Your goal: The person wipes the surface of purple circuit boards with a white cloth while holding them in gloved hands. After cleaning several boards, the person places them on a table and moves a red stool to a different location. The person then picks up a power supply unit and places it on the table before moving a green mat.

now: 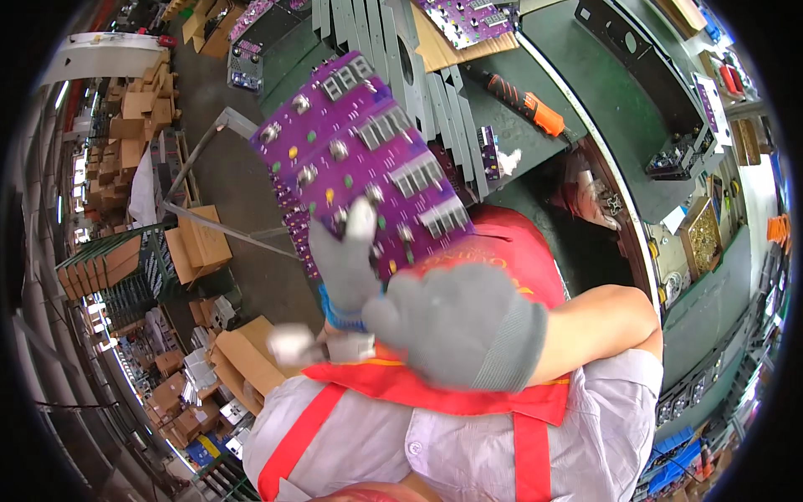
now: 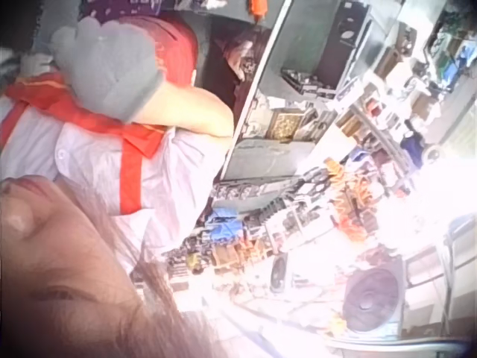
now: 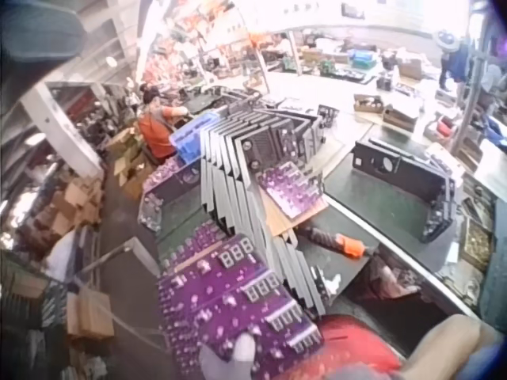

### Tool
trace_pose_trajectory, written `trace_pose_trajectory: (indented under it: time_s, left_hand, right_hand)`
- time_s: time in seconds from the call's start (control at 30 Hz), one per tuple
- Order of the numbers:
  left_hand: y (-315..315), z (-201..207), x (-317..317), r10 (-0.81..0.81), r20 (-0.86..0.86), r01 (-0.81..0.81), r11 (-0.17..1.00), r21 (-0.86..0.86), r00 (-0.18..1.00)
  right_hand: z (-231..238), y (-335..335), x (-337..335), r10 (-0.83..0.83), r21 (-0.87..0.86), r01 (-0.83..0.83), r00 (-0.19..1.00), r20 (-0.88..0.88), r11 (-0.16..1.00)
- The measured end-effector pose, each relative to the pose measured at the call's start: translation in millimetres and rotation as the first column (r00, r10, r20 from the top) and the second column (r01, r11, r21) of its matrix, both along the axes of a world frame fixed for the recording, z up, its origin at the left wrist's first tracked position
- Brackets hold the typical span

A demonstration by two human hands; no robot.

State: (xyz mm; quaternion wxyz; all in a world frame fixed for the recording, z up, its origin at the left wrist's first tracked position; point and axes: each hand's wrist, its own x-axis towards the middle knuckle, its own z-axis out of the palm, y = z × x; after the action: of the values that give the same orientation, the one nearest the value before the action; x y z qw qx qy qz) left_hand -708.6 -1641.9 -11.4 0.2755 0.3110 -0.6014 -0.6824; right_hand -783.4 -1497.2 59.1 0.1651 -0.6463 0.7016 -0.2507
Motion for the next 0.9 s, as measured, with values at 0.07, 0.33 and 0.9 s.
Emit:
trace_pose_trajectory:
  time_s: [0.07, 0.33, 0.9]
  left_hand:
    - [-20.2, -37.0, 2.5, 0.264, 0.096, -0.239, 0.947, -0.215, 0.960]
    - [-89.8, -62.9, 56.5, 0.282, -0.026, -0.273, 0.946, 0.176, 0.959]
    - [-186.5, -183.6, 0.3, 0.426, -0.234, -0.009, 0.495, 0.869, 0.874]
  right_hand:
    - [-6.2, 7.4, -11.2, -0.072, -0.090, 0.093, 0.974, 0.217, 0.992]
    - [-193.1, 84.8, -126.3, -0.791, 0.540, 0.579, 0.458, 0.405, 0.611]
    - [-212.3, 55.1, -160.4, -0.577, 0.839, 0.534, 0.719, -0.387, 0.103]
